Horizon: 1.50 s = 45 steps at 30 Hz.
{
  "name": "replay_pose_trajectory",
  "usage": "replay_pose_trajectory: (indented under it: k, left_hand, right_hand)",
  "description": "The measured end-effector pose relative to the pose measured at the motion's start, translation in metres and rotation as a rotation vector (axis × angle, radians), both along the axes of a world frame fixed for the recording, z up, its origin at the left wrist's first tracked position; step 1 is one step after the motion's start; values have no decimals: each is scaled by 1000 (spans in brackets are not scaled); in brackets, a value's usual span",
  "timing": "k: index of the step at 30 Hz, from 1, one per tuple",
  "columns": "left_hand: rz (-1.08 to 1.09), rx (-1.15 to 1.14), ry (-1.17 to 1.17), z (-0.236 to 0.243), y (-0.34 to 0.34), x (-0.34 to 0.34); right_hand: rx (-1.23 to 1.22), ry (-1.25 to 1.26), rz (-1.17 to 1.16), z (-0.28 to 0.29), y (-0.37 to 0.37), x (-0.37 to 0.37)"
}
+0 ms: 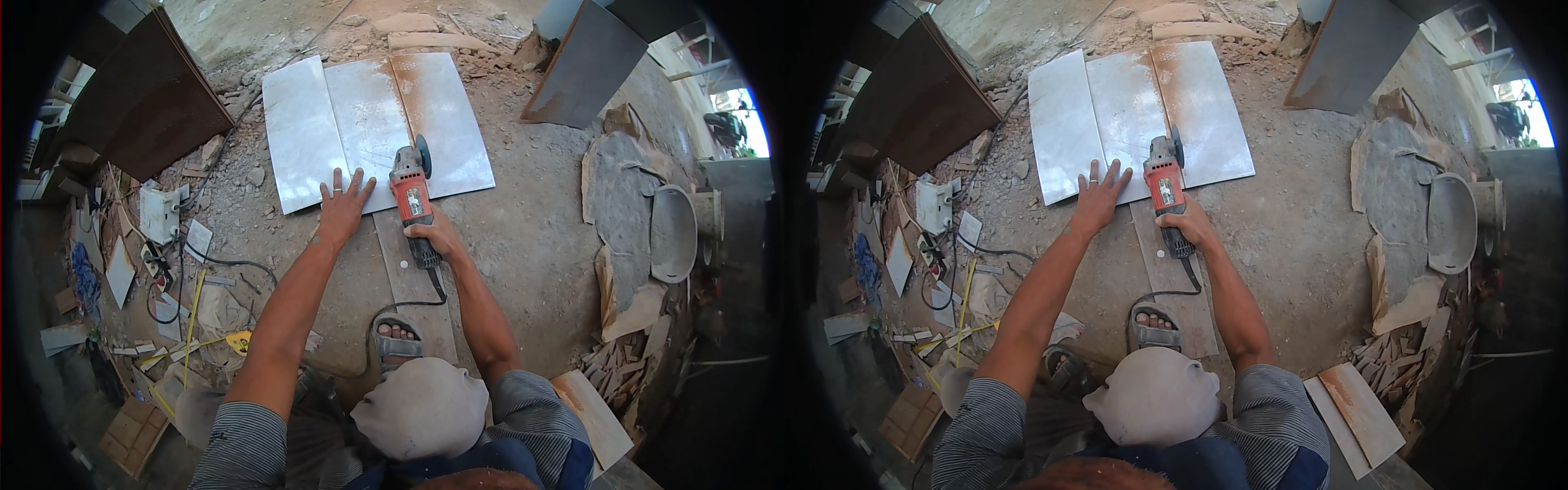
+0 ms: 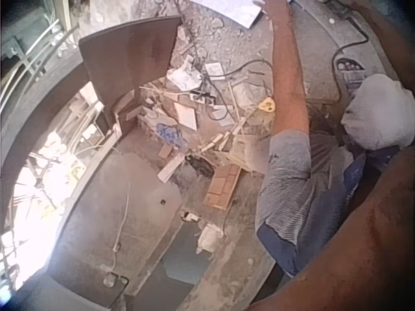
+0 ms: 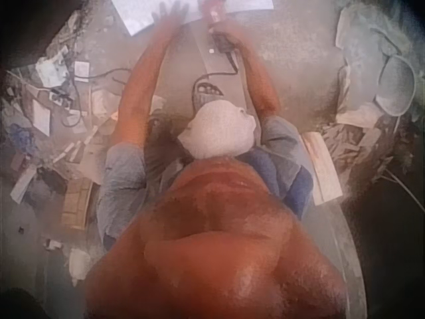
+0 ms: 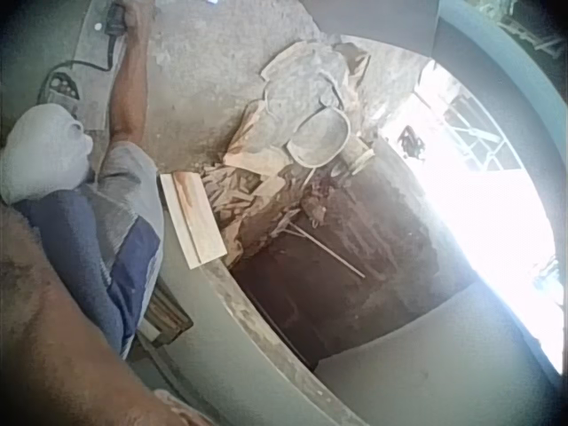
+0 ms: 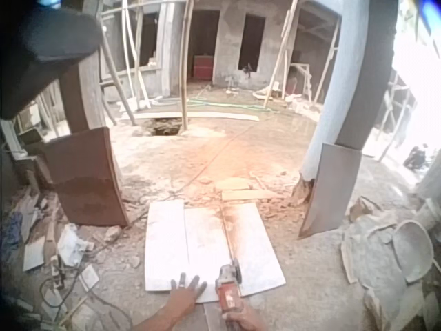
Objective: The person cuts a tile using an angle grinder, measures it with a measuring tape, handles and arranges the tile pieces, and cuts the tile further with the angle grinder.
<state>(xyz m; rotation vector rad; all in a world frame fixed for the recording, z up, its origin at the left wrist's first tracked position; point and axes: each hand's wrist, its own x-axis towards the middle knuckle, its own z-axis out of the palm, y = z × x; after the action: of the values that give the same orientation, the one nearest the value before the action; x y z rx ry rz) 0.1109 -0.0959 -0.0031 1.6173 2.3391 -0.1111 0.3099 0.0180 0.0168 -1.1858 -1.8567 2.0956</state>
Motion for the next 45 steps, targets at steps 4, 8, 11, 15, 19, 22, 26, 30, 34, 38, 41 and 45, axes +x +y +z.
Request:
replay_pose_trajectory:
  k: [4, 8, 11, 15, 19, 22, 26, 30, 34, 38, 41, 45]
  left_hand:
    - [-4, 10, 23, -2, -3, -3]
    - [-22, 26, 61, -4, -2, -3]
    - [-26, 30, 64, -4, -2, -2]
    - [-23, 22, 53, -2, -4, -3]
    - [-27, -4, 50, -1, -3, -1]
    - [-29, 31, 80, -5, -3, -4]
    - [-24, 34, 79, -6, -3, -4]
    - [-22, 36, 81, -6, -3, -4]
    - [-17, 40, 68, -7, -2, -3]
    - [6, 34, 31, -8, 0, -2]
    - [9, 31, 36, -7, -4, -4]
    - [2, 36, 49, -8, -2, -4]
  right_hand:
    - [-4, 2, 27, 13, -6, 2]
    - [48, 34, 12, -3, -15, 19]
    - [82, 39, 15, -9, -16, 23]
    - [26, 43, -3, 0, -14, 11]
    - [35, 24, -13, -4, -10, 6]
    - [53, -8, 2, -7, -9, 7]
    - [55, 8, -4, -12, -16, 15]
    - [62, 16, 11, -12, -18, 20]
    - [5, 36, -24, -11, -16, 14]
    - [25, 20, -16, -10, -13, 13]
    - [29, 22, 1, -3, -22, 20]
    - [40, 27, 7, -1, -30, 30]
